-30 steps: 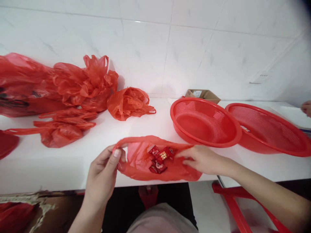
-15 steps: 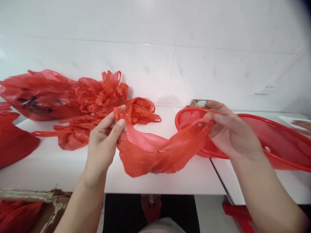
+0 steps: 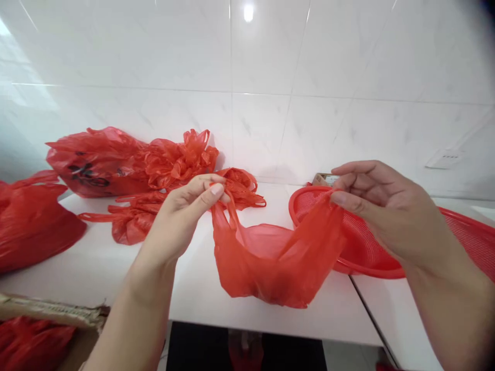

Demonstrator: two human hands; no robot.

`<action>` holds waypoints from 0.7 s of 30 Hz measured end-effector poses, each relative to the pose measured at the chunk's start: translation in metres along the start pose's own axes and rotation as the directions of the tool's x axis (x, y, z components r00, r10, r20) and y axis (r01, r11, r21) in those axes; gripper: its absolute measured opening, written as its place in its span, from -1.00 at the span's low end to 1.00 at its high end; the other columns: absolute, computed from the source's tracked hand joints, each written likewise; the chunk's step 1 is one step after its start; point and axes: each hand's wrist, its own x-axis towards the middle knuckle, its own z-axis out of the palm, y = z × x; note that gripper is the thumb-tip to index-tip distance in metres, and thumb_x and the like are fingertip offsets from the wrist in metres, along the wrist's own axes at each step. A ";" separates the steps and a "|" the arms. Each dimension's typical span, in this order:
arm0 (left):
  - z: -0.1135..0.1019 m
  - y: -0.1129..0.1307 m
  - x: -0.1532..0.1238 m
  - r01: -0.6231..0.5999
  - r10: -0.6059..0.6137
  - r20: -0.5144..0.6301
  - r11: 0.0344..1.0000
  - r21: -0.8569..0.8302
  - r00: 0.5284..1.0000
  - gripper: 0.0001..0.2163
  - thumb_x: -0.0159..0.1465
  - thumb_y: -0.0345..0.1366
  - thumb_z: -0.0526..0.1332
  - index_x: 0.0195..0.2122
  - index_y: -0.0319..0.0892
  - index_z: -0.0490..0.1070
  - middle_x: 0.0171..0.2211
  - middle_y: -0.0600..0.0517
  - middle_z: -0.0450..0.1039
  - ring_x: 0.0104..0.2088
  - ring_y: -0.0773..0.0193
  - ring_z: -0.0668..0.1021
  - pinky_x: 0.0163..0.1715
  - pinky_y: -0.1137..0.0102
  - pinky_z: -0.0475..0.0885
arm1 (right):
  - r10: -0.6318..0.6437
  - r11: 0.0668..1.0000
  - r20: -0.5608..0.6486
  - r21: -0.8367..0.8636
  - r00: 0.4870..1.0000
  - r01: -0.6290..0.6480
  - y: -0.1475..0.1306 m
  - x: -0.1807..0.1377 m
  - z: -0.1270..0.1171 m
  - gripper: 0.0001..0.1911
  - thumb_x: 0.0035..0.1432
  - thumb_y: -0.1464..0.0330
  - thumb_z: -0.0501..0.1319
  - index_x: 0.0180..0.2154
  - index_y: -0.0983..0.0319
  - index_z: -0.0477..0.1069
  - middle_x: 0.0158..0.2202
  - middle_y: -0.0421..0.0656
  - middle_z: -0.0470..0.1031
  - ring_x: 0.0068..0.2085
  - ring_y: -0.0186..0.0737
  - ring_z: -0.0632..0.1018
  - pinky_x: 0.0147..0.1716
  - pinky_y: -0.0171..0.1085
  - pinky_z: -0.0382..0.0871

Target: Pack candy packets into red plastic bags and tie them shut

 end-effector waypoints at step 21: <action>0.016 -0.029 0.037 0.445 -0.452 0.520 0.883 0.147 0.725 -0.68 0.31 0.00 0.12 -0.25 -0.18 0.39 -0.67 0.25 0.06 -0.68 0.49 0.14 -0.60 0.50 0.19 | -0.074 0.997 0.321 0.000 0.944 0.078 0.022 0.022 0.087 -0.82 0.15 0.48 0.13 -0.18 0.16 0.31 -0.33 -0.28 0.39 -0.37 -0.39 0.44 -0.35 -0.32 0.37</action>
